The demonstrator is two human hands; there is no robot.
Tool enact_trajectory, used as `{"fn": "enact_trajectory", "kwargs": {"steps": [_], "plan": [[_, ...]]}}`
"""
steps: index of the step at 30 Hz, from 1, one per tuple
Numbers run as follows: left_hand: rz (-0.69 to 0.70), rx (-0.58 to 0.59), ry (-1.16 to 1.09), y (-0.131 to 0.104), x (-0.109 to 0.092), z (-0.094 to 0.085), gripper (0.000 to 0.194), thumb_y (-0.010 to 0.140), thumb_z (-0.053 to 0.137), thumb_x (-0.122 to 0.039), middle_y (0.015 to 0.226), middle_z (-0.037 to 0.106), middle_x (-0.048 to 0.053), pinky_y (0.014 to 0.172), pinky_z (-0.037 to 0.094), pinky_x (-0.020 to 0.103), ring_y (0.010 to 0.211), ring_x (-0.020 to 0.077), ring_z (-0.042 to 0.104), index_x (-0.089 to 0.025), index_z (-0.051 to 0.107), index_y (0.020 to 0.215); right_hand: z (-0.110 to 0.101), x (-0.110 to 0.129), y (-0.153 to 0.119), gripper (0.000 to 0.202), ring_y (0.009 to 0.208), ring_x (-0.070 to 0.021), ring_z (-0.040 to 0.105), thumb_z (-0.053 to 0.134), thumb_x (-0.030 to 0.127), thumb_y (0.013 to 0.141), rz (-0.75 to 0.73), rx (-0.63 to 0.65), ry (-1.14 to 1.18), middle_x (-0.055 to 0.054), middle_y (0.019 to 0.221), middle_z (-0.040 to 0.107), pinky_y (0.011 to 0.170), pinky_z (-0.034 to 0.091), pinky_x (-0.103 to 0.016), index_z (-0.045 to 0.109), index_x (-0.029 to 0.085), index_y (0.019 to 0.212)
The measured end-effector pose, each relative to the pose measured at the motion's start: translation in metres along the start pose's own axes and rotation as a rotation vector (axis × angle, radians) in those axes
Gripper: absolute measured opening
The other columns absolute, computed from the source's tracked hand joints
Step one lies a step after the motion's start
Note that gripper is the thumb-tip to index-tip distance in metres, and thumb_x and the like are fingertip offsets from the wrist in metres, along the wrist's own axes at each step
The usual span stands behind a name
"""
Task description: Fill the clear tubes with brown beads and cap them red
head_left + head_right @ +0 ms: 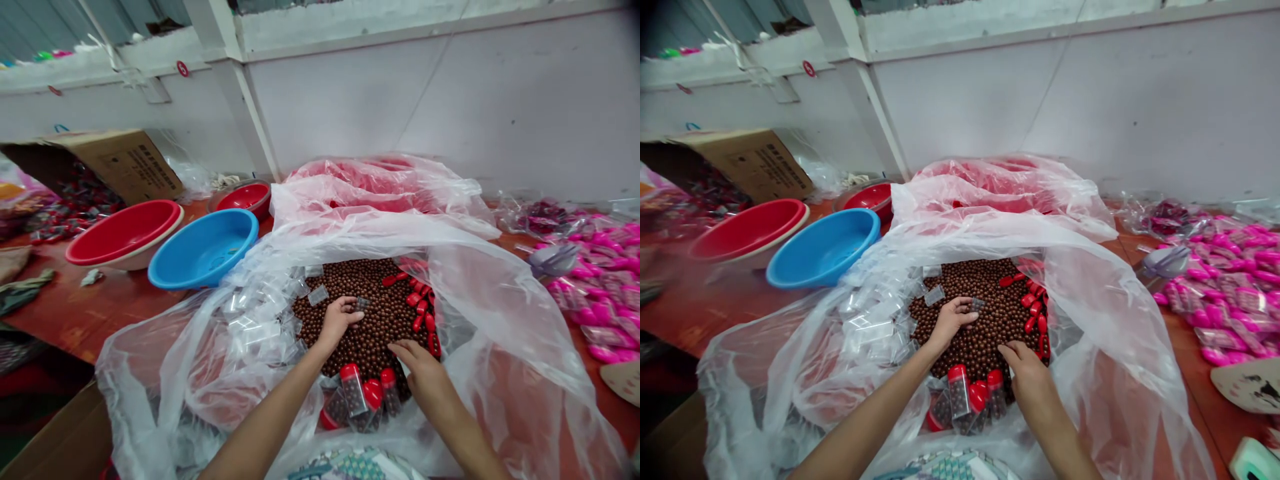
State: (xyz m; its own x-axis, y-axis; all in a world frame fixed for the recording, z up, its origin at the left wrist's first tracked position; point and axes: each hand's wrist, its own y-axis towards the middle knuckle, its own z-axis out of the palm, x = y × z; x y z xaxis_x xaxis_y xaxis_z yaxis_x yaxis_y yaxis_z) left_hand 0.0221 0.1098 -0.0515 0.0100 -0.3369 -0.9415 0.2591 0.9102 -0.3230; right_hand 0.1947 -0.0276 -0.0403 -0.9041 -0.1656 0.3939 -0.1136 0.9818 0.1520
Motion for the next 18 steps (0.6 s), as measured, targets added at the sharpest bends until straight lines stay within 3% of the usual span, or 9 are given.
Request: {"fn": "enact_trajectory", "kwargs": {"steps": [3, 6, 11, 15, 18], "plan": [[-0.010, 0.011, -0.049, -0.009, -0.006, -0.005, 0.051, 0.057, 0.075, -0.020, 0.077, 0.060, 0.001, 0.051, 0.049, 0.022, 0.063, 0.0118, 0.058, -0.015, 0.056, 0.104, 0.000, -0.002, -0.007, 0.073, 0.097, -0.0149, 0.057, 0.030, -0.007, 0.056, 0.025, 0.022, -0.010, -0.006, 0.109, 0.058, 0.082, 0.048, -0.025, 0.050, 0.020, 0.120], [-0.019, 0.049, -0.133, -0.023, -0.015, -0.013, 0.052, 0.060, 0.075, -0.020, 0.089, 0.062, 0.005, 0.057, 0.052, 0.023, 0.074, 0.0138, 0.060, -0.017, 0.057, 0.108, -0.004, 0.000, -0.009, 0.064, 0.090, -0.0178, 0.059, 0.033, -0.007, 0.060, 0.067, 0.031, -0.154, -0.006, 0.102, 0.060, 0.071, 0.050, -0.026, 0.057, 0.022, 0.112], [-0.037, 0.096, -0.255, -0.052, -0.030, -0.028, 0.044, 0.064, 0.073, -0.021, 0.105, 0.061, 0.009, 0.066, 0.054, 0.027, 0.084, 0.0163, 0.060, -0.016, 0.061, 0.106, -0.015, 0.003, -0.006, 0.044, 0.084, -0.0258, 0.057, 0.041, -0.005, 0.067, 0.040, 0.026, -0.308, -0.009, 0.090, 0.063, 0.074, 0.047, -0.039, 0.064, 0.018, 0.097], [-0.064, 0.070, -0.265, -0.066, -0.031, -0.033, 0.043, 0.063, 0.074, -0.022, 0.101, 0.063, 0.008, 0.061, 0.055, 0.027, 0.082, 0.0180, 0.061, -0.016, 0.062, 0.104, -0.025, -0.003, 0.000, 0.038, 0.086, -0.0271, 0.057, 0.046, -0.001, 0.068, 0.064, 0.008, -0.130, -0.007, 0.089, 0.065, 0.075, 0.046, -0.042, 0.065, 0.022, 0.092], [-0.068, 0.102, -0.249, -0.074, -0.030, -0.029, 0.044, 0.063, 0.074, -0.023, 0.100, 0.063, 0.010, 0.060, 0.055, 0.028, 0.083, 0.0204, 0.062, -0.015, 0.062, 0.105, -0.032, 0.000, 0.009, 0.030, 0.095, -0.0233, 0.059, 0.052, 0.016, 0.078, 0.116, -0.064, 0.252, -0.005, 0.104, 0.065, 0.083, 0.047, -0.039, 0.061, 0.024, 0.105]]}}
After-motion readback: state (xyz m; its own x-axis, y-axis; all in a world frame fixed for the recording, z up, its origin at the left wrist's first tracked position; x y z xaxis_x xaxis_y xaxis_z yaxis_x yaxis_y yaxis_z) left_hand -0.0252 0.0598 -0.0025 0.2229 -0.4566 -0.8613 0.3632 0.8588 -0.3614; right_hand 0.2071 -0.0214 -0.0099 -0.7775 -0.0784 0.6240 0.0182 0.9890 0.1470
